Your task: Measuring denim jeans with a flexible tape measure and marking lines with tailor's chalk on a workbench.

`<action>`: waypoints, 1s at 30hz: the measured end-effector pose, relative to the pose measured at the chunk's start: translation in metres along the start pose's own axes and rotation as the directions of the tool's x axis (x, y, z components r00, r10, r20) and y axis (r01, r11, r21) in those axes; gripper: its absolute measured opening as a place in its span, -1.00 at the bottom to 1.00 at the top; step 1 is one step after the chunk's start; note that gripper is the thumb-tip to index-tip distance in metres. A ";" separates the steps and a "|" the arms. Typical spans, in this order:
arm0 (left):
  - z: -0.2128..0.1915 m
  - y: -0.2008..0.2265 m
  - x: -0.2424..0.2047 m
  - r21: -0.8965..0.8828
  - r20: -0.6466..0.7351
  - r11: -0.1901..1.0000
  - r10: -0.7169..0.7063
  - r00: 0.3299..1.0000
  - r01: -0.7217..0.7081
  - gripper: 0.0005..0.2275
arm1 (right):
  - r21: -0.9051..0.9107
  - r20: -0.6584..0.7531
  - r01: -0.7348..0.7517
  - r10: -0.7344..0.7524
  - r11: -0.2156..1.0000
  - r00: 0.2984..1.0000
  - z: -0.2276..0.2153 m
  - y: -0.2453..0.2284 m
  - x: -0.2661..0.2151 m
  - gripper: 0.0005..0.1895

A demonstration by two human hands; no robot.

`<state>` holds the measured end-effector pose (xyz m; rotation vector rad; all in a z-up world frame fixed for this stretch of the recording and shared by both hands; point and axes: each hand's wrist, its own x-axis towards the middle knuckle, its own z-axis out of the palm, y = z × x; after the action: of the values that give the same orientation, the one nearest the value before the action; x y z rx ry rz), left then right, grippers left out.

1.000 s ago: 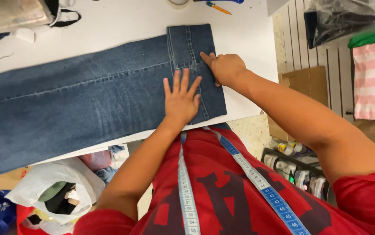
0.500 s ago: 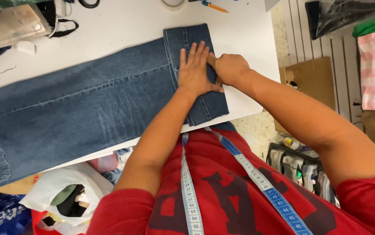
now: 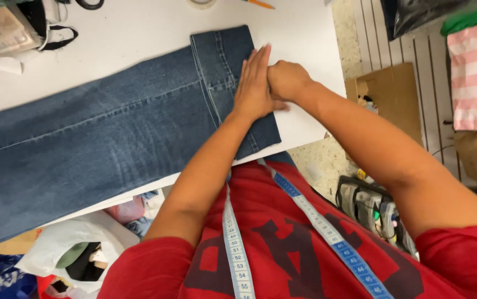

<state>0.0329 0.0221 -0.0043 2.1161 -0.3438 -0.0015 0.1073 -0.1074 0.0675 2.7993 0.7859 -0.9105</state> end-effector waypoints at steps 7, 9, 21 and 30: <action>-0.055 0.027 0.020 0.548 0.326 0.831 -0.319 0.890 0.097 0.43 | 0.088 0.015 0.036 -0.038 0.995 0.999 -0.003 -0.008 -0.013 0.13; -0.068 0.037 0.027 0.759 0.409 0.649 -0.545 0.732 0.059 0.51 | 0.137 0.048 -0.024 0.018 0.990 0.999 -0.010 -0.011 -0.018 0.20; -0.066 0.053 0.044 0.869 0.412 0.495 -0.712 0.569 -0.009 0.49 | 0.400 -0.339 -0.017 0.165 0.916 0.926 0.146 -0.055 -0.113 -0.12; -0.053 0.052 0.048 0.900 0.379 0.433 -0.722 0.579 -0.050 0.54 | 0.495 -0.472 0.325 -0.064 0.806 0.879 0.147 -0.051 -0.141 -0.57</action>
<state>0.0737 0.0281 0.0738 3.0922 -0.3451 -1.3155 -0.0924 -0.1613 0.0319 3.5872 1.0257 -0.6082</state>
